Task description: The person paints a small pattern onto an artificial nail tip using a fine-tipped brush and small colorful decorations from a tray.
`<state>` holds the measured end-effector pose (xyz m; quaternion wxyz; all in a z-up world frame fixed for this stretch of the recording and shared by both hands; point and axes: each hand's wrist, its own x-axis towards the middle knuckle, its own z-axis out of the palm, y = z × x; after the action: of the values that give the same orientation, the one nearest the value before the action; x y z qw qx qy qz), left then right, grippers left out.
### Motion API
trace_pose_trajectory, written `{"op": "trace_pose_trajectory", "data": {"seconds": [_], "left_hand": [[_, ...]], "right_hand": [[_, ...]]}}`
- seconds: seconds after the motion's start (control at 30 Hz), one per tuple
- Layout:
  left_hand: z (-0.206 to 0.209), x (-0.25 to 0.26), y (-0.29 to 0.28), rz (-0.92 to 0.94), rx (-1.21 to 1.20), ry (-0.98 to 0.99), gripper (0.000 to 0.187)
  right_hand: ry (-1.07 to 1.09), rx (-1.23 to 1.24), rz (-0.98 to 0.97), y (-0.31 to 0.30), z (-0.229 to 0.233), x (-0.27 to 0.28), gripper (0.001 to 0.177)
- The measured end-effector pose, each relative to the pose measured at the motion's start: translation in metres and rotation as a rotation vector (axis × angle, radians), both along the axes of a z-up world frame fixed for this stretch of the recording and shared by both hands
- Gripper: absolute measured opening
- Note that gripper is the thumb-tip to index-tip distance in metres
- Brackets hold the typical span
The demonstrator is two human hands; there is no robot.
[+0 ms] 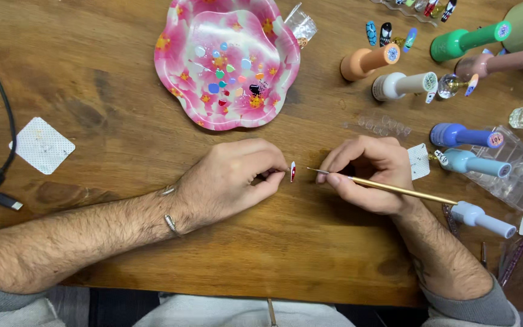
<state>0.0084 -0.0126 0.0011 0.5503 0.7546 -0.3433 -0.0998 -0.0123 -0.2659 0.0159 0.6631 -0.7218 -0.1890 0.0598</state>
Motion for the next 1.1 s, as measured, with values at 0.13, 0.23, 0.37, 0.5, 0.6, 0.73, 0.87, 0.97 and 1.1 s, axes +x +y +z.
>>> {"op": "trace_pose_trajectory", "data": {"seconds": [0.13, 0.23, 0.37, 0.5, 0.6, 0.73, 0.87, 0.97, 1.1], "left_hand": [[0.002, 0.002, 0.0, -0.003, 0.004, -0.022, 0.005], [0.001, 0.002, 0.001, 0.004, 0.001, -0.032, 0.004], [-0.002, 0.001, 0.0, 0.012, 0.001, -0.053, 0.004], [-0.001, 0.002, 0.0, 0.019, -0.005, -0.041, 0.003], [-0.002, 0.002, 0.001, 0.043, -0.013, -0.049, 0.004], [-0.002, 0.003, 0.003, 0.039, 0.006, -0.107, 0.004], [-0.004, 0.003, 0.003, 0.054, 0.0, -0.132, 0.006], [-0.007, 0.002, 0.002, 0.06, -0.003, -0.162, 0.008], [-0.01, 0.002, 0.001, 0.056, 0.002, -0.148, 0.007]], "right_hand": [[-0.041, -0.063, 0.067, 0.01, 0.008, 0.01, 0.011], [-0.033, -0.081, 0.086, 0.012, 0.006, 0.012, 0.013], [-0.002, -0.099, 0.094, 0.011, 0.001, 0.011, 0.013], [-0.013, -0.124, 0.101, 0.015, 0.001, 0.014, 0.013], [-0.011, -0.128, 0.094, 0.015, 0.007, 0.014, 0.015], [0.036, -0.253, 0.14, 0.018, 0.017, 0.017, 0.019], [0.016, -0.229, 0.18, 0.019, 0.018, 0.024, 0.018], [-0.041, -0.237, 0.187, 0.02, 0.016, 0.026, 0.019], [-0.035, -0.281, 0.171, 0.018, 0.018, 0.027, 0.019]]}}
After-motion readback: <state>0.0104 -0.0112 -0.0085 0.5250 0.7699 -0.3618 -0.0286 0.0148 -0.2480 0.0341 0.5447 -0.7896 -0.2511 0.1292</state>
